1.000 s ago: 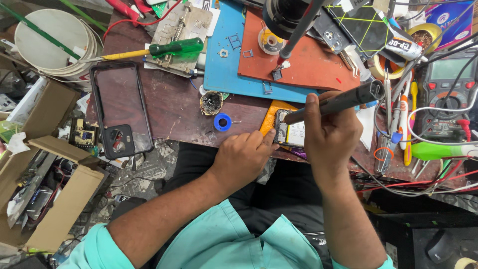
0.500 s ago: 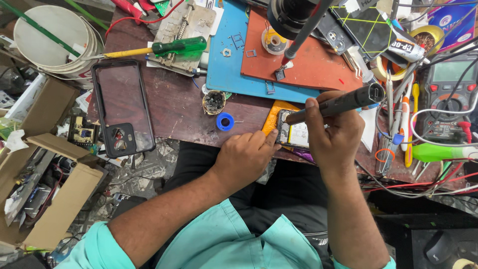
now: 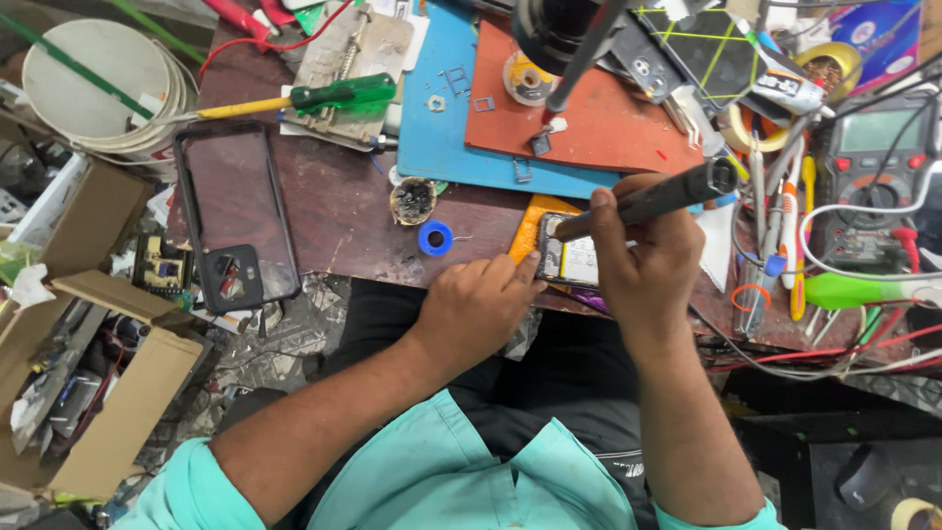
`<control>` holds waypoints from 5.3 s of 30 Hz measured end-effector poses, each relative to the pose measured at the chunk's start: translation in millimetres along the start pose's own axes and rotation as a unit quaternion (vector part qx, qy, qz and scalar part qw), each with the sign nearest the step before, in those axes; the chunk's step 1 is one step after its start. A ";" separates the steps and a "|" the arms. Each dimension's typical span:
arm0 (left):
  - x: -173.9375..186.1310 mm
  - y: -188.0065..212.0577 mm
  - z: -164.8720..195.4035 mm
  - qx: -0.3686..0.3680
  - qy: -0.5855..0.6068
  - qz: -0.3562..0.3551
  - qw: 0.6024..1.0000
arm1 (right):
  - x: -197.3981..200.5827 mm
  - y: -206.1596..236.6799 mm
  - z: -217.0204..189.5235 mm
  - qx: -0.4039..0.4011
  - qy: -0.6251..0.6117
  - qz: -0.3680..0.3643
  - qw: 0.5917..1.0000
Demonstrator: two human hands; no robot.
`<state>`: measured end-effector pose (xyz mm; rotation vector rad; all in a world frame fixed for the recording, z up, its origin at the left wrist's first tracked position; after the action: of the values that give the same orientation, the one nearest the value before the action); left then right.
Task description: The person uses a hot air gun to heat and remove components from a disassembled mobile phone on a cluttered workbench. They then handle a phone back cover, applying a liquid from a small bottle to its surface.
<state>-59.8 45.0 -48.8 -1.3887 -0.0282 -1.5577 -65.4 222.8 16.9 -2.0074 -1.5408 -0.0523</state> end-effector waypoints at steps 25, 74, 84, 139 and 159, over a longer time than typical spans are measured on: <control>45.5 -85.9 41.0 0.029 0.144 0.027 0.989 | 205.1 119.9 48.8 -0.464 0.366 -0.320 0.740; 43.1 -92.5 52.8 0.030 0.156 0.028 0.987 | 96.0 -17.7 -70.9 -0.048 -0.078 0.112 0.989; 39.4 -93.8 55.3 0.026 0.139 0.025 0.990 | 96.3 -16.5 -86.4 -0.032 -0.044 0.112 0.992; 33.1 -93.3 22.8 0.088 0.230 0.003 0.969 | 44.7 -14.3 -51.2 0.013 0.101 -0.074 0.992; -12.8 -40.8 24.6 0.085 0.170 -0.010 0.982 | 56.8 -5.3 -48.5 0.015 0.147 -0.115 0.982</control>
<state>-71.1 87.8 -27.1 -0.9792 0.0323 -1.7474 -36.2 249.7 80.4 -1.7017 -1.5593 -0.3973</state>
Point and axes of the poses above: each hand's wrist, its own y-axis away from the middle knuckle, its own x-axis out of the back of the hand, z = x × y, the point moved 1 cm from there along -y, towards the middle knuckle, and after that the axes turned 1 degree about x, right-handed, at the moved point
